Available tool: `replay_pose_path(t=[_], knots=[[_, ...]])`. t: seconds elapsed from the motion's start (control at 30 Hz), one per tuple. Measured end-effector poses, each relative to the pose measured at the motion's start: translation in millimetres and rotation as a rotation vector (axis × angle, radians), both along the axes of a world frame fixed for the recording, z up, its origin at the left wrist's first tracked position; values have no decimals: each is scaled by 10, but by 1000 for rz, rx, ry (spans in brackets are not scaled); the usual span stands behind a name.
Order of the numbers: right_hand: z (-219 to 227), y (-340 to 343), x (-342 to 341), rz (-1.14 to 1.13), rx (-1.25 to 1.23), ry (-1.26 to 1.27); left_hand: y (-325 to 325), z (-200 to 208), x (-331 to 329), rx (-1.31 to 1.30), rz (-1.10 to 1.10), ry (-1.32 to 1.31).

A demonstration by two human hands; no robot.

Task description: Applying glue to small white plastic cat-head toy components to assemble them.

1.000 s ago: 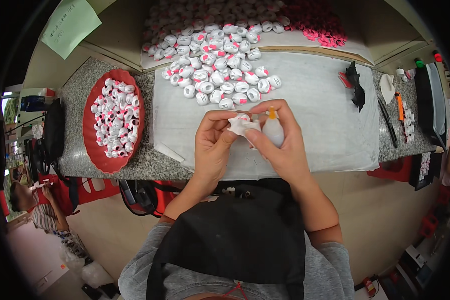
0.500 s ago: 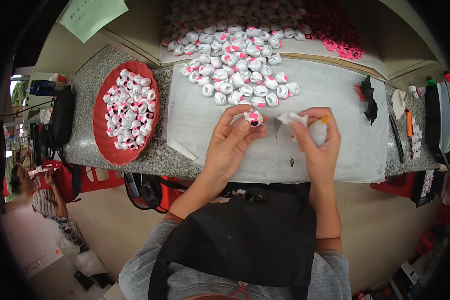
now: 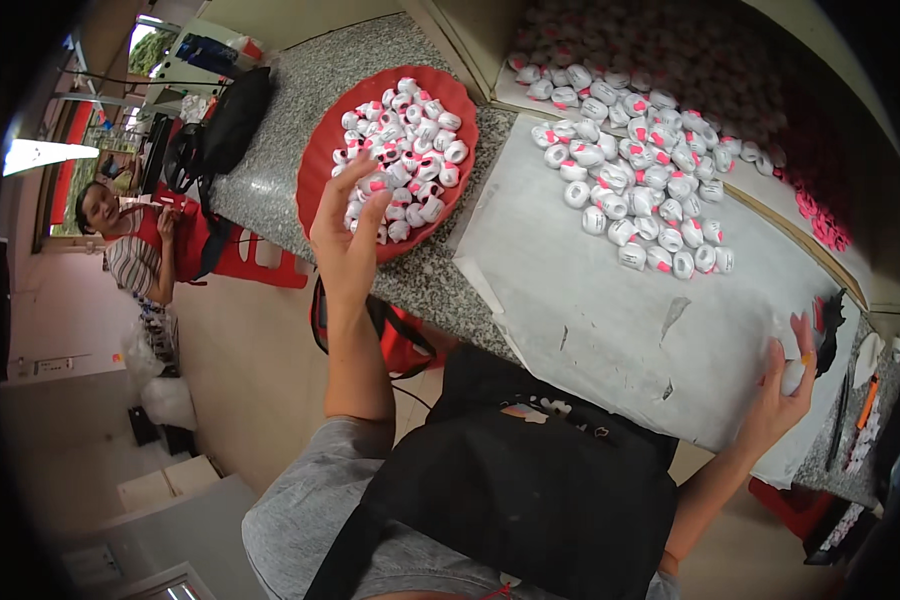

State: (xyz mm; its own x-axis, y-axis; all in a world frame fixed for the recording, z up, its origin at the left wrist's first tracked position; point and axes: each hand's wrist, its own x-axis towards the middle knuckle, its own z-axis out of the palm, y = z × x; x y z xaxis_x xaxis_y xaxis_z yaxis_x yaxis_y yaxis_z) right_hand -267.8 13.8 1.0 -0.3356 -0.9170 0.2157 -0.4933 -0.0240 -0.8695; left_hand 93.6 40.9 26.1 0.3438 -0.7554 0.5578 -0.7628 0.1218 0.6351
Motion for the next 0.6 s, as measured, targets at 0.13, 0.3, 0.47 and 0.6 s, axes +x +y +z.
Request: replay_pose_path(t=[0.13, 0.3, 0.47, 0.6], knots=[[-15, -24, 4, -40, -147, 109, -79, -45, -114, 62, -99, -199], [-64, 105, -20, 4, -217, -78, -461, -138, -753, 221, -530, -227], [-202, 277, 10, 366, 96, -151, -649, -377, -820, 258, -516, -263], [-100, 280, 252, 378, -6, -511, -490, -216, -910, 372, -551, 523]])
